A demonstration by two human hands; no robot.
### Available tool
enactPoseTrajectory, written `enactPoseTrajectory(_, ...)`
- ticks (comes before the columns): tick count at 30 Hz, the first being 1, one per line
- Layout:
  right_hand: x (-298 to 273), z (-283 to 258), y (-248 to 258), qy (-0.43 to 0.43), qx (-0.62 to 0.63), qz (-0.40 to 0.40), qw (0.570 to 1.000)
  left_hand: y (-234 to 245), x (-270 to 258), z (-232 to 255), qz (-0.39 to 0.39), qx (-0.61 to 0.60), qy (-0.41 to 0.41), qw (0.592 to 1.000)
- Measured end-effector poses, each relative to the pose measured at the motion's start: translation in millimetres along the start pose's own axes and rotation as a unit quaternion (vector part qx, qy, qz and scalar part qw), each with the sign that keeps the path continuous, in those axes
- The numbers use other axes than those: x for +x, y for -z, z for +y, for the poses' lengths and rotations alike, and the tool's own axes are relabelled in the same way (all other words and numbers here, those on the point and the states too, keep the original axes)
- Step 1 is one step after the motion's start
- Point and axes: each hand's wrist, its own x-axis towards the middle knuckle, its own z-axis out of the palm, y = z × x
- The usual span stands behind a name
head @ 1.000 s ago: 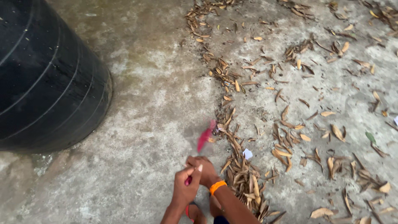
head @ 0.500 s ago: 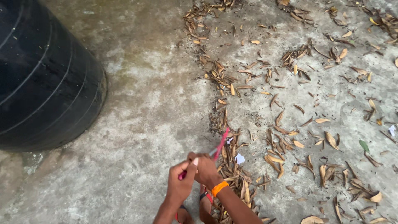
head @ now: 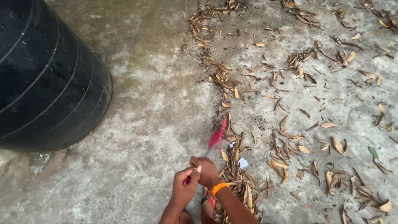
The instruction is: The person uses a hand rake to gather dry leaves into a pile on a concrete surface next to a large black water tank.
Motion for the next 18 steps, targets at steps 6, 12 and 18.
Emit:
enactPoseTrajectory(6,-14.2,27.2,-7.3,-0.02,-0.032,-0.037,0.999,-15.9,2.7,-24.7,0.015,-0.055,0.04,0.998)
enactPoseTrajectory(12,20.2,-18.1,35.2,0.029,-0.007,0.026,0.999,5.5,22.1,48.7,0.005,-0.01,-0.016,1.0)
enactPoseTrajectory(18,46.1,-55.1,49.9,0.062,0.039,0.07,0.995,25.2,27.0,108.3,0.014,0.038,-0.07,0.997)
